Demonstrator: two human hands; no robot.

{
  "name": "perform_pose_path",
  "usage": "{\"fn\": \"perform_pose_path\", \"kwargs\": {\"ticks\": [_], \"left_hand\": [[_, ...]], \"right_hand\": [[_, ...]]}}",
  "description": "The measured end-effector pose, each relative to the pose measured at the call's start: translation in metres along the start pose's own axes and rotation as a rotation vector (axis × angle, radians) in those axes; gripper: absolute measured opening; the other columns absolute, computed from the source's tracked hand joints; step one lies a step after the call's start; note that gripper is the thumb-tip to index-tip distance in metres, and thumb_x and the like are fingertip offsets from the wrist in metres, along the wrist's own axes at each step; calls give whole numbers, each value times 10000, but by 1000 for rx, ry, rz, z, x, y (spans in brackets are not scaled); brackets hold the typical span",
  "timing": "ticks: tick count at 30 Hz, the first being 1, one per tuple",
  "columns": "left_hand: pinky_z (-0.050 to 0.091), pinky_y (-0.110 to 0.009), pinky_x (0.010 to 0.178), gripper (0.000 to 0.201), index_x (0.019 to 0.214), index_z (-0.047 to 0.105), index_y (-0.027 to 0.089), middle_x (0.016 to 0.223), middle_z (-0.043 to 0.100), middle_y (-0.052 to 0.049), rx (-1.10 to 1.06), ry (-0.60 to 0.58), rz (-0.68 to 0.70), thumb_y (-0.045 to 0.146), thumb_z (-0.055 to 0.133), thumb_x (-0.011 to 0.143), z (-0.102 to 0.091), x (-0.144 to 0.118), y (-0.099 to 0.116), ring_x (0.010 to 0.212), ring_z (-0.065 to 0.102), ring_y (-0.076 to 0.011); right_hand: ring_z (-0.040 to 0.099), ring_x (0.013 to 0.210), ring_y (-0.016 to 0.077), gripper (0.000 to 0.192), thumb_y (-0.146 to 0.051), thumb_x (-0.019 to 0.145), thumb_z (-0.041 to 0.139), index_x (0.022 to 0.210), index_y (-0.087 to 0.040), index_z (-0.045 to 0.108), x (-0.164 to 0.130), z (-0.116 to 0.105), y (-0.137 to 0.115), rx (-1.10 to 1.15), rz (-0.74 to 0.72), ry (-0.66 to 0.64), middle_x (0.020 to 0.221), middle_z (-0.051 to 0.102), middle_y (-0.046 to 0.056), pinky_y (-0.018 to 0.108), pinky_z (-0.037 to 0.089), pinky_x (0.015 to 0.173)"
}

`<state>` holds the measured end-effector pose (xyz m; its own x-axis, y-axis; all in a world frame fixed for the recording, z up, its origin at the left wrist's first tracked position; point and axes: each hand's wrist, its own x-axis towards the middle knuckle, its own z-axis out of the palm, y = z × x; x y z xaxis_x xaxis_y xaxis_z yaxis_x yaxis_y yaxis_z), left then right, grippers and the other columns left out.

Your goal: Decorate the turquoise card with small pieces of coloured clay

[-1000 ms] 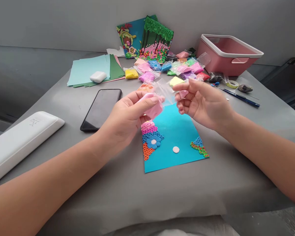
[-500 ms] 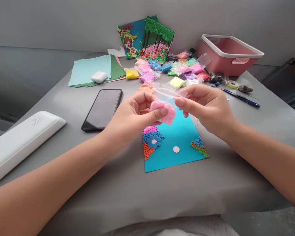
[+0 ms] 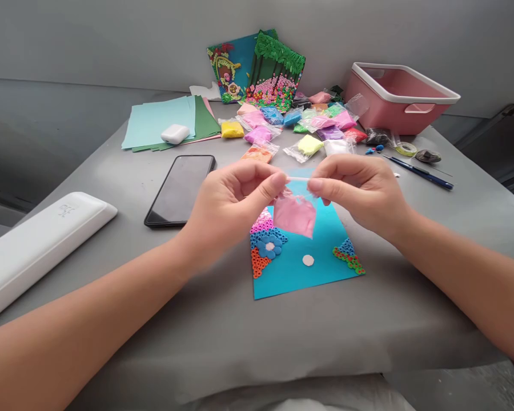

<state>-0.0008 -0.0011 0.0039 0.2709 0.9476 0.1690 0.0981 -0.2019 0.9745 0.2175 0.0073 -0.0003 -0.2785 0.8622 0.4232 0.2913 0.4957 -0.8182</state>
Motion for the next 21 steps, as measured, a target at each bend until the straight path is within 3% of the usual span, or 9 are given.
{"fn": "perform_pose_path", "kwargs": {"ticks": [8,12,19,21], "left_hand": [[591,-275,673,272,802,773,210,779,765,-14,-6,53,32,471,833,844,0,-1,5,720,707,-169],[606,-246,625,221,826,802,197,778,777,-8,-32,0,93,408,867,816,0,1,-1,685,701,-144],[532,-239,539,111,828,760,195,771,723,3,135,-109,171,296,784,867,3,-3,-4,701,639,-134],[492,-264,548,104,798,728,206,753,696,12,150,-73,181,268,760,876,-1,2,-3,679,609,-128]], "right_hand": [[570,661,112,152,-308,893,757,773,-220,725,-4,4,-8,1,-31,24,710,656,-20,256,443,552],[604,690,121,126,-308,872,776,797,-219,726,-8,8,-12,21,-1,39,752,686,-15,258,463,562],[629,726,121,136,-227,840,775,744,-216,680,-12,13,-11,32,11,-3,748,677,-23,258,501,601],[647,746,122,98,-269,842,800,856,-224,713,-11,13,-8,82,30,-15,784,679,-26,258,529,623]]}}
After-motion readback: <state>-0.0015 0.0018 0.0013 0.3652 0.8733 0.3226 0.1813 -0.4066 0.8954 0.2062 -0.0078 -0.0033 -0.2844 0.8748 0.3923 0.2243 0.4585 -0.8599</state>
